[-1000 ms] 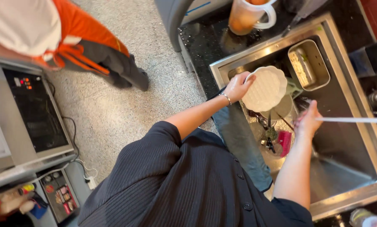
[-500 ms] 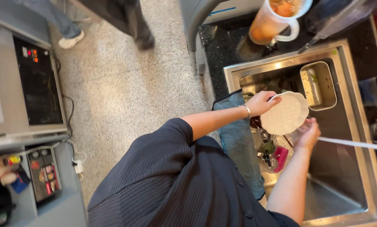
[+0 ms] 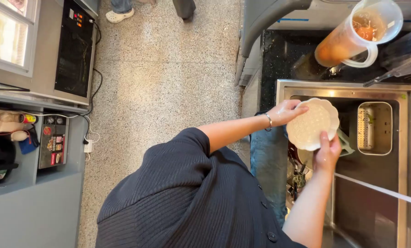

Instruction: The person washes a plastic container and a white bowl in a kitchen sink using a pink scrubber and running water. They rinse the items thoroughly and place them on a drying rack.

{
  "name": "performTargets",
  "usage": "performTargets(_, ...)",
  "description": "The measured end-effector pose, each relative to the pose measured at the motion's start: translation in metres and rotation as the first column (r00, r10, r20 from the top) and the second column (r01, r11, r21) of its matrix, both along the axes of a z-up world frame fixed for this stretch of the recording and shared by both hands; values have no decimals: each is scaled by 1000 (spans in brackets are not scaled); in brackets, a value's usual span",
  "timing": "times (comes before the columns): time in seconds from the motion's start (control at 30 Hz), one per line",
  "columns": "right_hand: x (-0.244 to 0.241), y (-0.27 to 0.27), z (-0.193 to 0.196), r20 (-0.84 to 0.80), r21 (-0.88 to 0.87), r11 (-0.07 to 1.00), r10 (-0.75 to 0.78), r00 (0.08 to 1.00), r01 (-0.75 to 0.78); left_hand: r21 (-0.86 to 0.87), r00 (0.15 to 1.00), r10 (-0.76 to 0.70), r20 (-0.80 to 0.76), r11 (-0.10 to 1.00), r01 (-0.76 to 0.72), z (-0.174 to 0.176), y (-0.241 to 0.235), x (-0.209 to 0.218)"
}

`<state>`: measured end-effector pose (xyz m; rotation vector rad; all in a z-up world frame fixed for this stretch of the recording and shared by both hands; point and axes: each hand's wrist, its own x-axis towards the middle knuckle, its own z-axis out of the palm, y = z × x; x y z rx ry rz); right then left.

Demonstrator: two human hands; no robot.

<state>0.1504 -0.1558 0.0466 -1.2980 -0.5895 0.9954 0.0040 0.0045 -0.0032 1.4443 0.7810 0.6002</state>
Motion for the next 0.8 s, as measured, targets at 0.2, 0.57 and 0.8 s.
performTargets(0.2,33,-20,10,-7,-359,909,-229,973,212,-200,922,-386,32,901,384,2,-25,30)
performTargets(0.57,126,-130,-12,601,-123,805,-405,689,580,-665,708,-692,139,465,585,9,-71,116)
performTargets(0.8,28,-166,-18,250,171,661,-746,617,731,-410,747,-661,63,665,624,-34,-122,222)
